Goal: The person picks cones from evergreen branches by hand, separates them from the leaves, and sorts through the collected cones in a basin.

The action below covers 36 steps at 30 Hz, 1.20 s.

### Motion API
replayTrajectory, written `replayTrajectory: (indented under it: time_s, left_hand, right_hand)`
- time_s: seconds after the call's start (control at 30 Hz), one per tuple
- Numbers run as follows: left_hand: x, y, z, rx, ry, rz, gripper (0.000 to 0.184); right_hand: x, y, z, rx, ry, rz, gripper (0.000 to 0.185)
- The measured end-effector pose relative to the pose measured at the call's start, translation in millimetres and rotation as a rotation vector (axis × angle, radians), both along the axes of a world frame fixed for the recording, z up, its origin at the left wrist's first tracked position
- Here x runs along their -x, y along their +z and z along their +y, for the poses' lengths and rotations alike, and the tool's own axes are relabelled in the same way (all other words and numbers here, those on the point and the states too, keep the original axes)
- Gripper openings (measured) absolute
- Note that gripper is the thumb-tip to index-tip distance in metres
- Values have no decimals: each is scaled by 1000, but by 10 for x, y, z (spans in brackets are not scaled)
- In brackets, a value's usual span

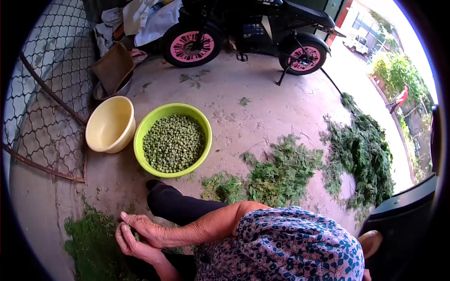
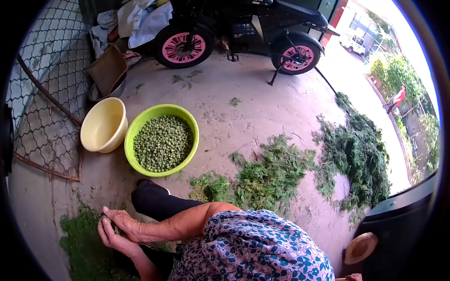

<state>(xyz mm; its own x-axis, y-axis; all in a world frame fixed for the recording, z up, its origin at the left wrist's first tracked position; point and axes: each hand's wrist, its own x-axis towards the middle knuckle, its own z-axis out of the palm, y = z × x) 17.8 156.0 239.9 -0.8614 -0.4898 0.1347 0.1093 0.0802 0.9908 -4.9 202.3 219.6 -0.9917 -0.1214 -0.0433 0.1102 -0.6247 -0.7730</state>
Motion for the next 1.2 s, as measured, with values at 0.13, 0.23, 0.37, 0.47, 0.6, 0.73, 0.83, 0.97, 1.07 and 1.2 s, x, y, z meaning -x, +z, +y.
replayTrajectory:
  time_s: [0.13, 0.23, 0.37, 0.47, 0.6, 0.73, 0.83, 0.97, 1.07, 1.2]
  left_hand:
    - [55, -113, 221, 25, -223, 55, 21]
    - [70, -43, 497, 79, -275, 79, 26]
    - [-40, 96, 627, 263, -255, 74, 36]
    - [14, -9, 621, 332, -295, 37, 40]
    - [92, -128, 517, 542, -298, 134, 42]
    - [152, -230, 601, 597, -325, 192, 40]
    - [305, -353, 680, 615, -424, 272, 40]
    - [472, -476, 952, 581, -504, 394, 38]
    - [616, -706, 1140, 567, -538, 485, 37]
    - [707, -840, 1255, 599, -555, 522, 32]
  right_hand:
    - [-2, -48, 294, -216, -158, 229, 30]
    - [6, -112, 456, -405, -287, 423, 27]
    - [-47, -187, 589, -589, -392, 588, 26]
    - [-102, -203, 694, -578, -364, 589, 26]
    - [-98, -209, 755, -532, -304, 602, 26]
    - [26, -552, 790, -640, -263, 624, 36]
    - [5, -534, 943, -632, -252, 531, 41]
    - [107, -516, 1291, -586, -109, 297, 49]
    - [229, -888, 1339, -321, -203, 200, 41]
    - [437, -984, 1449, 976, -12, -453, 27]
